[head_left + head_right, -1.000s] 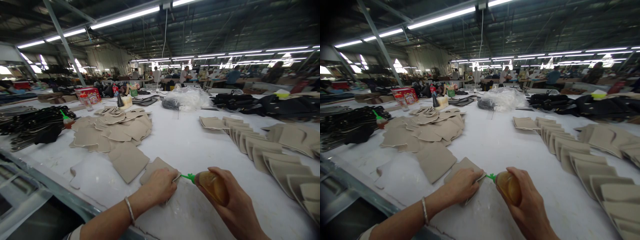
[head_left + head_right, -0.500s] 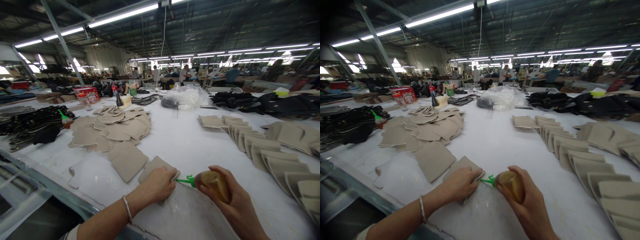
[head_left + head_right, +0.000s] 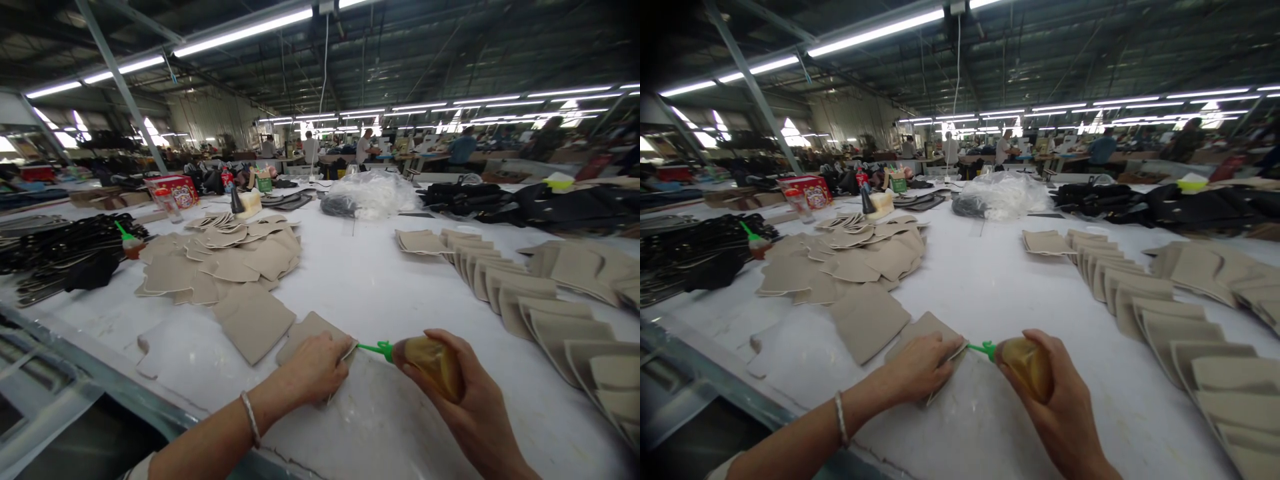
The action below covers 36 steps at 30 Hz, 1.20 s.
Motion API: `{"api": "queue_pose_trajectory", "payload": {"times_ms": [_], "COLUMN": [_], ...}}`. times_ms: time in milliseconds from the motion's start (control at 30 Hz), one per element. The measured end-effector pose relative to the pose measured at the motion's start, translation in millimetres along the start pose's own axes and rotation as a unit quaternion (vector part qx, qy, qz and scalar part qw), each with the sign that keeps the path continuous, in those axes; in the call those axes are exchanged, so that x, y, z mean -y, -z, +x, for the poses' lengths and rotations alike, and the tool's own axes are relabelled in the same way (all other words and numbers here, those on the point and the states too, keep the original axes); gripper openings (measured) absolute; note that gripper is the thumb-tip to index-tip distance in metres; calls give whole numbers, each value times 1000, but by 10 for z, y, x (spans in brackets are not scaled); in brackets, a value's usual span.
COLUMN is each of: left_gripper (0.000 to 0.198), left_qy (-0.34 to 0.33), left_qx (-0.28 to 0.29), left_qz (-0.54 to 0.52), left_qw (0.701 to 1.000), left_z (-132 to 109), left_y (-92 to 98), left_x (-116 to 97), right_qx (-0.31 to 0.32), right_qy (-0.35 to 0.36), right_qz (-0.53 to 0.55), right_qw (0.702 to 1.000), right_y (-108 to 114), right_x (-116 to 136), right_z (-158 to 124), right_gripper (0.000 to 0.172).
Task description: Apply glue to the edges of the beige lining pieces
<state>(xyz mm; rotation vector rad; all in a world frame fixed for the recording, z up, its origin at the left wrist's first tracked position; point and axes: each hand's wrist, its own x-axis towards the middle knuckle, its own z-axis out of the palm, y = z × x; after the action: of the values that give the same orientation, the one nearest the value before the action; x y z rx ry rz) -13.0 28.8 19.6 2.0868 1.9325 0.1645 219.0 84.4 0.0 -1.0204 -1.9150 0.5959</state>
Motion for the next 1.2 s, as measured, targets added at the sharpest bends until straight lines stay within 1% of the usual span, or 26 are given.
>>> {"api": "queue_pose_trajectory", "payload": {"times_ms": [133, 233, 333, 400, 467, 633, 700, 800, 867, 1000, 1200], "left_gripper": [37, 39, 40, 40, 40, 44, 45, 46, 47, 49, 49], "left_qy": [0, -3, -1, 0, -1, -5, -7, -13, -15, -18, -10], "left_qx": [2, 1, 3, 4, 6, 13, 15, 19, 23, 27, 36], "left_qz": [3, -1, 2, 6, 7, 0, -4, -18, -23, -23, -24], "left_qw": [1000, 1000, 1000, 1000, 1000, 1000, 1000, 1000, 999, 999, 999], "left_z": [12, 21, 16, 9, 4, 5, 6, 6, 5, 5, -3], "left_y": [-8, -18, -21, -18, -15, -2, 4, 14, 23, 36, 47], "left_x": [7, 13, 15, 16, 17, 18, 21, 32, 38, 45, 36], "right_qx": [9, 15, 0, -6, 1, 40, 36, 14, 22, 63, 45], "right_qy": [21, -5, -29, -30, -33, -104, -116, -108, -100, -102, -108], "right_qz": [-5, 11, 17, 15, 19, 89, 104, 85, 83, 119, 111], "right_qw": [1000, 1000, 999, 999, 999, 990, 987, 990, 991, 986, 987], "right_y": [-11, -13, -14, -19, -28, -35, -25, -16, -21, -33, -33], "right_x": [-16, -21, -6, 6, 28, 144, 161, 126, 103, 126, 177], "right_z": [-22, -29, 7, 19, -3, -116, -117, -100, -119, -204, -248], "right_gripper": [39, 41, 41, 41, 42, 43, 44, 47, 48, 45, 45]}}
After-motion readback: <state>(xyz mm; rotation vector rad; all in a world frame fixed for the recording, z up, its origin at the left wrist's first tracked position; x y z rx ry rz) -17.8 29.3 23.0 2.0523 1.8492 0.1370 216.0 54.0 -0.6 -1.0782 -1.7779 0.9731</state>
